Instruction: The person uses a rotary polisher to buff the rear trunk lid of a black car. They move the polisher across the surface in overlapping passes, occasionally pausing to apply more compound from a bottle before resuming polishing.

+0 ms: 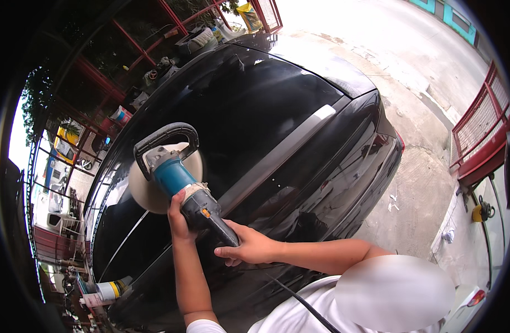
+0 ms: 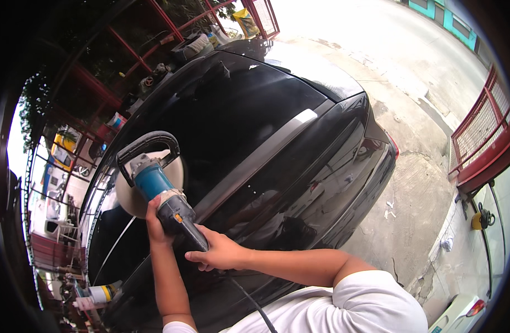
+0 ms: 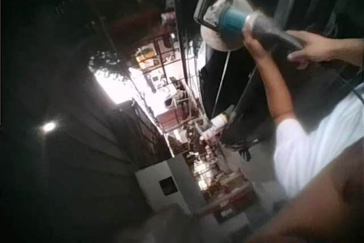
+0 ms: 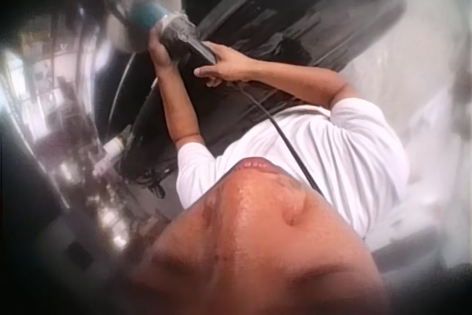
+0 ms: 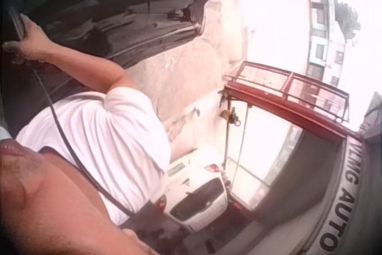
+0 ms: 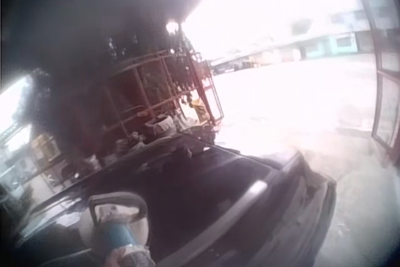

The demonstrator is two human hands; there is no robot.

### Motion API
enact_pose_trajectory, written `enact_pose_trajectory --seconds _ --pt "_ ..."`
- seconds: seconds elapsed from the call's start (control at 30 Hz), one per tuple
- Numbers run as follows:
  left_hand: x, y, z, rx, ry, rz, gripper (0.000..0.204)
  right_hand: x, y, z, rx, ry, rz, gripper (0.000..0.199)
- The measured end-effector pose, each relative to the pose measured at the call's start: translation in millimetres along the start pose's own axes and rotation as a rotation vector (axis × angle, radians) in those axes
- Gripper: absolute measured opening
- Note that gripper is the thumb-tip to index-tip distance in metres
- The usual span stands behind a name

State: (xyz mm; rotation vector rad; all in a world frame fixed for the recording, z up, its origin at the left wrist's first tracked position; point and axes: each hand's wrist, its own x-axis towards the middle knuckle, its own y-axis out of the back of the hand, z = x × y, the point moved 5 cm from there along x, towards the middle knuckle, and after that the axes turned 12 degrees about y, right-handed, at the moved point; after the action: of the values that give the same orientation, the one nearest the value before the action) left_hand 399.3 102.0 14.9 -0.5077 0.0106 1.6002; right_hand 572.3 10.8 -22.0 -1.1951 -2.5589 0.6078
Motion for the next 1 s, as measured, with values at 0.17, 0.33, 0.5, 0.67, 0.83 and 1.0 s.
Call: enact_pose_trajectory --seconds 0.17,0.33,0.5,0.67,0.83,1.0 --pt "19 -36 -7 -0.124 0.061 -0.153 0.055 -23 12 -36 -0.02 0.016 0.073 0.09" --pt "70 -130 -32 -0.4 0.189 -0.611 0.045 -48 47 -79 -0.378 0.095 0.362 0.08" --pt "109 -177 -52 -0.54 0.039 -0.632 0.037 -54 60 -104 -0.556 0.147 0.47 0.043" --pt "110 -158 -59 -0.62 0.007 -0.66 0.033 -48 43 -84 -0.588 0.132 0.466 0.038" --pt "63 -66 -50 -0.655 -0.167 -0.515 0.039 -29 1 -41 -0.626 0.083 0.356 0.046" --pt "3 56 -38 -0.717 -0.247 -0.427 0.043 4 -89 -3 -0.738 -0.002 0.126 0.048"
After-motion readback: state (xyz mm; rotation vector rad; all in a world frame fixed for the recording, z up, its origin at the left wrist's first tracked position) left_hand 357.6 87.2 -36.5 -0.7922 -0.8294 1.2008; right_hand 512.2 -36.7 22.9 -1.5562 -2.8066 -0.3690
